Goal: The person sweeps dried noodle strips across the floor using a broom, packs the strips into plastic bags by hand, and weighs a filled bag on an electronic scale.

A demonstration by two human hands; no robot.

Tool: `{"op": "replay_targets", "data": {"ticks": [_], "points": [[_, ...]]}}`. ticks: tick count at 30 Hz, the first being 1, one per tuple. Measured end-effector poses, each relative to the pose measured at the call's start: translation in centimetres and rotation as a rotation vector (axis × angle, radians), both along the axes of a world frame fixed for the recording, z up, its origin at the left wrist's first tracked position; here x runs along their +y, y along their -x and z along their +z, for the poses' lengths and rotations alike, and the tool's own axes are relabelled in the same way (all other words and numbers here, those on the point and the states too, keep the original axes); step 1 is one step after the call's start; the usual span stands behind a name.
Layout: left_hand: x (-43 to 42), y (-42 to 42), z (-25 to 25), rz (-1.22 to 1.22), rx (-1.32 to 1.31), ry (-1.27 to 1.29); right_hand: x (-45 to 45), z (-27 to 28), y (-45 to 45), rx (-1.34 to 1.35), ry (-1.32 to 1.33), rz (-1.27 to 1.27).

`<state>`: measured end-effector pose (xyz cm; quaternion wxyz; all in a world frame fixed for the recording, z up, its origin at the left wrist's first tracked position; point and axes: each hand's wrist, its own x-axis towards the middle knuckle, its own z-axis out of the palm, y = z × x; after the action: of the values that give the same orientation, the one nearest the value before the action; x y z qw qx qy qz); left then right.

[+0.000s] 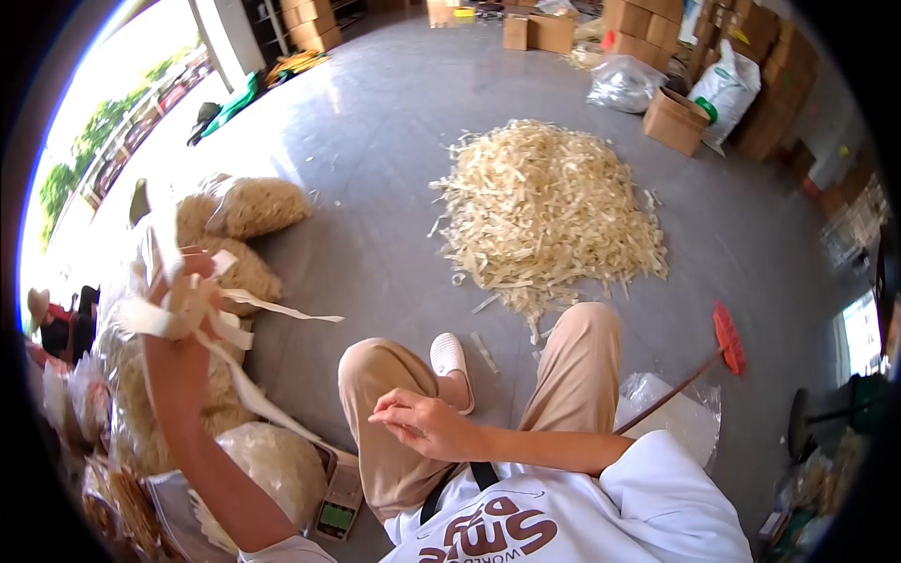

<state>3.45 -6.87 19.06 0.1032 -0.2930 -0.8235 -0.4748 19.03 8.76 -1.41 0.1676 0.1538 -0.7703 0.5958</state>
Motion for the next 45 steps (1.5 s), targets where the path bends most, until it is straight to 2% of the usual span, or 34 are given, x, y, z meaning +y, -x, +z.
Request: {"op": "replay_targets", "data": {"ticks": [1,3,5,6,7,9,12,14,15,17,18,19,22,24,27,30,31,32,33,35,37,42,45], "points": [[3.6,0.1,-0.3,-0.085,-0.121,-0.017,0.7,-0.7,-0.6,-0.041,0.022,-0.047],[10.0,0.2,-1.4,-0.309,-0.172,0.084,1.8,-2.3,-1.7,-0.081,0.048,-0.137],[16.0,0.4,-3.4,-0.569,-0.101,0.158,2.8,-3.7,-2.8,-0.07,0.026,-0.259],[19.0,0.3,-4.4,-0.671,-0.11,0.213,3.3,-3.0,-3.7,-0.188,0.052,-0.295],[22.0,0.4,-5.5,-0.769,-0.117,0.269,3.8,-3.3,-4.2,-0.189,0.059,-0.33],[28.4,1.5,-9.2,-0.862,0.071,0.348,4.3,-4.0,-5.1,-0.163,0.012,-0.487],[35.8,1.2,-12.5,-0.804,-0.002,0.241,5.0,-4.6,-6.6,-0.22,0.059,-0.606],[38.5,0.8,-14.4,-0.672,0.155,0.268,5.4,-4.7,-7.7,-0.259,0.097,-0.661],[38.8,0.5,-14.9,-0.681,0.151,0.271,5.8,-4.6,-8.3,-0.268,0.088,-0.701],[38.3,-0.2,-14.4,-0.837,0.117,0.391,6.2,-4.5,-9.2,-0.28,0.067,-0.763],[38.0,0.3,-15.6,-0.849,0.211,0.38,6.2,-4.7,-9.5,-0.246,0.066,-0.772],[36.9,0.1,-15.4,-0.879,0.159,0.369,6.3,-4.9,-9.9,-0.245,0.065,-0.754],[32.3,0.0,-14.2,-0.799,0.146,0.42,6.7,-5.4,-10.8,-0.355,0.117,-0.65],[28.7,-0.4,-12.8,-0.795,-0.051,0.412,7.2,-5.7,-11.1,-0.356,0.152,-0.618],[22.4,-3.1,-11.2,-0.799,-0.062,0.438,7.9,-5.9,-11.2,-0.309,0.181,-0.597],[16.5,-8.6,-9.9,-1.076,-0.406,0.396,8.9,-6.3,-11.0,-0.362,0.106,-0.552],[15.1,-10.4,-9.9,-1.294,-0.388,0.411,9.1,-6.2,-10.8,-0.342,0.093,-0.536],[13.7,-12.5,-10.5,-1.478,-0.578,0.372,9.2,-6.0,-10.7,-0.35,0.093,-0.52],[12.8,-14.2,-11.4,-1.662,-0.603,0.368,9.2,-5.7,-10.6,-0.363,0.095,-0.505],[11.6,-17.4,-11.5,-1.861,-0.554,0.272,9.2,-5.1,-10.5,-0.363,0.073,-0.478],[11.2,-19.0,-10.6,-1.903,-0.689,0.343,9.3,-4.6,-10.4,-0.364,0.067,-0.462],[10.6,-19.6,-12.4,-1.932,-0.663,0.208,9.3,-4.9,-10.7,-0.278,0.085,-0.481],[10.4,-19.8,-11.9,-1.888,-0.636,0.304,9.7,-5.2,-10.9,-0.29,0.081,-0.462]]}}
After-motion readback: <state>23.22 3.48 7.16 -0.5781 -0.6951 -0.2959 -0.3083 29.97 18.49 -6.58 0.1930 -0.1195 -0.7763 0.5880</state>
